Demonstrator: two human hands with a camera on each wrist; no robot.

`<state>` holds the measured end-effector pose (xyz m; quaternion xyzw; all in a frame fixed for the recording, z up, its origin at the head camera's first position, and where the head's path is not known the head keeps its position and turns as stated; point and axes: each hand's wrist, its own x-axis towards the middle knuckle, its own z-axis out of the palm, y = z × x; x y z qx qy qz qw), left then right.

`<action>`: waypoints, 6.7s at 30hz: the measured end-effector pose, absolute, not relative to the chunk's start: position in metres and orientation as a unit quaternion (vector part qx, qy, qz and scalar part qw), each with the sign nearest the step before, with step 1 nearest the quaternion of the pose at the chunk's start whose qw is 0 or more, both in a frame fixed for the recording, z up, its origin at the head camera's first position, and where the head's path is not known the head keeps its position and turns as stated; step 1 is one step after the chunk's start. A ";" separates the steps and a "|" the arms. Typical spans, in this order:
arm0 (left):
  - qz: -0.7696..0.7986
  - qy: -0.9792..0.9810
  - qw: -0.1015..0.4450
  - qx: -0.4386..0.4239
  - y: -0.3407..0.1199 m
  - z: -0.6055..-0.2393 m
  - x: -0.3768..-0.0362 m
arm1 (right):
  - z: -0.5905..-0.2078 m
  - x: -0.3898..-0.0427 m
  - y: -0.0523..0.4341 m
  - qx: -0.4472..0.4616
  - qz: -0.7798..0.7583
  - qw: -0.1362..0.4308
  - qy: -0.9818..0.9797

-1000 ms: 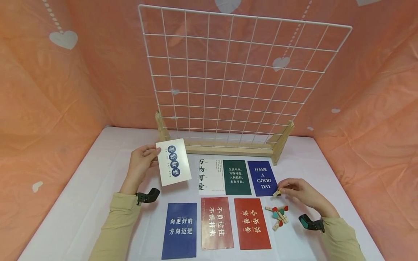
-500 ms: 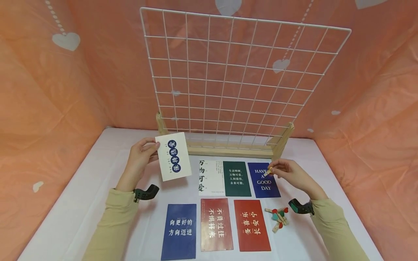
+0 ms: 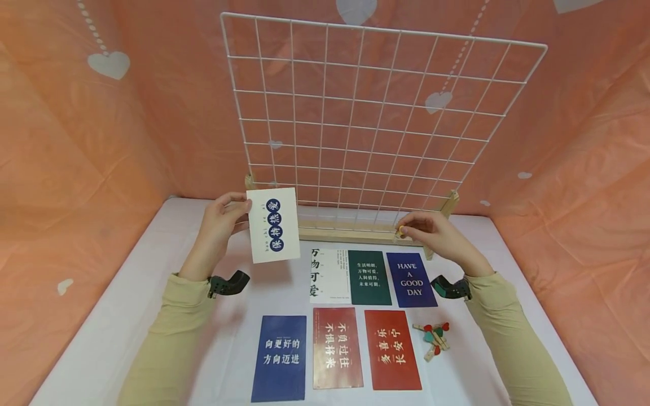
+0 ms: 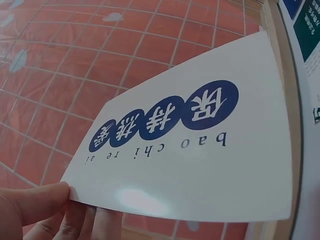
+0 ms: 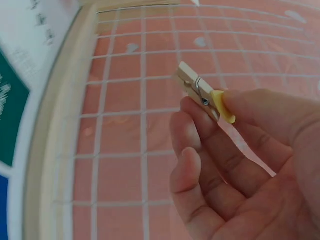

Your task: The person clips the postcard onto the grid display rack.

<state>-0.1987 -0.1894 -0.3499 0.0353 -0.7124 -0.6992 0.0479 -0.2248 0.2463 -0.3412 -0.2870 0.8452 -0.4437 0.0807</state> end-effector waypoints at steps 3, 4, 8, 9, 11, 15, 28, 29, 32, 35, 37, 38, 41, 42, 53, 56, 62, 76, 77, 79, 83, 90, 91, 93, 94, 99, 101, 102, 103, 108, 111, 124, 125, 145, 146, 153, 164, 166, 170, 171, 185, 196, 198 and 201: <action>-0.700 -0.712 0.055 0.028 -0.188 -0.341 -0.202 | -0.328 -0.229 0.236 -0.300 -0.446 0.068 0.840; -0.700 -0.712 0.058 0.024 -0.188 -0.338 -0.203 | -0.324 -0.231 0.232 -0.305 -0.448 0.064 0.838; -0.707 -0.704 0.064 0.016 -0.187 -0.326 -0.207 | -0.308 -0.237 0.215 -0.317 -0.448 0.046 0.834; -0.708 -0.703 0.067 0.015 -0.186 -0.323 -0.208 | -0.304 -0.238 0.211 -0.319 -0.450 0.042 0.833; -0.713 -0.698 0.070 0.015 -0.185 -0.315 -0.210 | -0.296 -0.239 0.201 -0.318 -0.455 0.038 0.831; -0.712 -0.697 0.080 0.014 -0.182 -0.301 -0.212 | -0.272 -0.234 0.182 -0.325 -0.465 0.028 0.823; -0.736 -0.668 0.107 0.017 -0.186 -0.278 -0.229 | -0.223 -0.238 0.136 -0.360 -0.492 -0.028 0.792; -0.737 -0.667 0.109 0.015 -0.186 -0.276 -0.229 | -0.220 -0.239 0.133 -0.363 -0.493 -0.033 0.790; -0.737 -0.665 0.119 0.011 -0.188 -0.271 -0.231 | -0.212 -0.242 0.126 -0.364 -0.486 -0.046 0.793; -0.740 -0.661 0.128 0.009 -0.190 -0.265 -0.233 | -0.207 -0.250 0.121 -0.362 -0.472 -0.052 0.803; -0.740 -0.659 0.134 0.007 -0.190 -0.261 -0.234 | -0.206 -0.258 0.119 -0.361 -0.460 -0.060 0.809; -0.739 -0.659 0.138 0.004 -0.191 -0.259 -0.235 | -0.205 -0.263 0.119 -0.361 -0.459 -0.062 0.809; -0.736 -0.660 0.151 -0.004 -0.190 -0.252 -0.237 | -0.203 -0.274 0.116 -0.362 -0.470 -0.068 0.802; -0.735 -0.660 0.156 -0.008 -0.189 -0.250 -0.238 | -0.201 -0.276 0.114 -0.363 -0.472 -0.070 0.801; -0.739 -0.646 0.185 -0.038 -0.178 -0.233 -0.250 | -0.170 -0.261 0.095 -0.364 -0.466 -0.071 0.803; -0.740 -0.645 0.187 -0.040 -0.176 -0.227 -0.254 | -0.170 -0.271 0.092 -0.362 -0.465 -0.080 0.804; -0.740 -0.642 0.194 -0.042 -0.173 -0.219 -0.260 | -0.170 -0.291 0.088 -0.364 -0.473 -0.095 0.797; -0.732 -0.644 0.217 -0.048 -0.169 -0.202 -0.267 | -0.142 -0.278 0.067 -0.347 -0.477 -0.108 0.801; -0.733 -0.642 0.220 -0.051 -0.169 -0.201 -0.268 | -0.140 -0.278 0.066 -0.348 -0.475 -0.112 0.800; -0.737 -0.636 0.224 -0.056 -0.170 -0.200 -0.269 | -0.138 -0.278 0.064 -0.348 -0.472 -0.119 0.802; -0.739 -0.627 0.237 -0.067 -0.171 -0.199 -0.271 | -0.137 -0.286 0.059 -0.352 -0.463 -0.138 0.802; -0.743 -0.618 0.246 -0.071 -0.170 -0.193 -0.276 | -0.135 -0.308 0.049 -0.346 -0.474 -0.179 0.790; -0.745 -0.616 0.246 -0.070 -0.170 -0.192 -0.276 | -0.135 -0.309 0.047 -0.346 -0.480 -0.184 0.785; -0.746 -0.614 0.248 -0.072 -0.169 -0.191 -0.278 | -0.133 -0.311 0.044 -0.349 -0.486 -0.194 0.778; -0.747 -0.613 0.249 -0.071 -0.169 -0.190 -0.278 | -0.132 -0.312 0.043 -0.351 -0.486 -0.200 0.775; -0.754 -0.605 0.249 -0.059 -0.169 -0.188 -0.282 | -0.128 -0.313 0.034 -0.361 -0.463 -0.227 0.777; -0.755 -0.605 0.248 -0.052 -0.170 -0.187 -0.283 | -0.125 -0.312 0.031 -0.361 -0.454 -0.237 0.779; -0.756 -0.604 0.248 -0.051 -0.170 -0.187 -0.284 | -0.124 -0.312 0.029 -0.361 -0.450 -0.242 0.780; -0.757 -0.603 0.246 -0.050 -0.170 -0.187 -0.285 | -0.123 -0.312 0.027 -0.359 -0.447 -0.245 0.781; -0.766 -0.592 0.247 -0.048 -0.169 -0.187 -0.288 | -0.118 -0.310 0.019 -0.361 -0.418 -0.260 0.792; -0.769 -0.586 0.250 -0.044 -0.168 -0.187 -0.289 | -0.116 -0.310 0.016 -0.365 -0.401 -0.266 0.797; -0.781 -0.569 0.254 -0.037 -0.163 -0.187 -0.289 | -0.121 -0.314 0.010 -0.345 -0.427 -0.271 0.791; -0.781 -0.569 0.254 -0.036 -0.163 -0.187 -0.289 | -0.121 -0.315 0.010 -0.343 -0.429 -0.269 0.791; -0.769 -0.580 0.269 -0.014 -0.158 -0.185 -0.289 | -0.124 -0.318 0.003 -0.326 -0.405 -0.293 0.802; -0.767 -0.582 0.270 -0.014 -0.158 -0.185 -0.289 | -0.124 -0.318 0.002 -0.326 -0.402 -0.294 0.804; -0.764 -0.586 0.271 -0.006 -0.156 -0.184 -0.291 | -0.123 -0.318 -0.002 -0.317 -0.376 -0.297 0.818; -0.758 -0.594 0.270 -0.003 -0.155 -0.185 -0.293 | -0.120 -0.318 -0.002 -0.315 -0.342 -0.315 0.827; -0.756 -0.594 0.273 -0.003 -0.154 -0.185 -0.293 | -0.120 -0.319 -0.002 -0.311 -0.343 -0.309 0.831; -0.749 -0.600 0.280 -0.001 -0.154 -0.185 -0.293 | -0.119 -0.320 -0.002 -0.308 -0.343 -0.304 0.834; -0.750 -0.600 0.280 0.000 -0.154 -0.185 -0.293 | -0.118 -0.320 -0.002 -0.306 -0.345 -0.303 0.834; -0.786 -0.573 0.233 -0.005 -0.156 -0.183 -0.294 | -0.112 -0.318 0.003 -0.298 -0.374 -0.283 0.831; -0.772 -0.588 0.241 -0.008 -0.153 -0.180 -0.296 | -0.110 -0.320 0.001 -0.290 -0.365 -0.277 0.840; -0.772 -0.588 0.242 -0.006 -0.153 -0.180 -0.297 | -0.111 -0.321 0.001 -0.289 -0.364 -0.277 0.841; -0.771 -0.588 0.244 -0.005 -0.153 -0.179 -0.299 | -0.111 -0.322 0.000 -0.287 -0.359 -0.277 0.844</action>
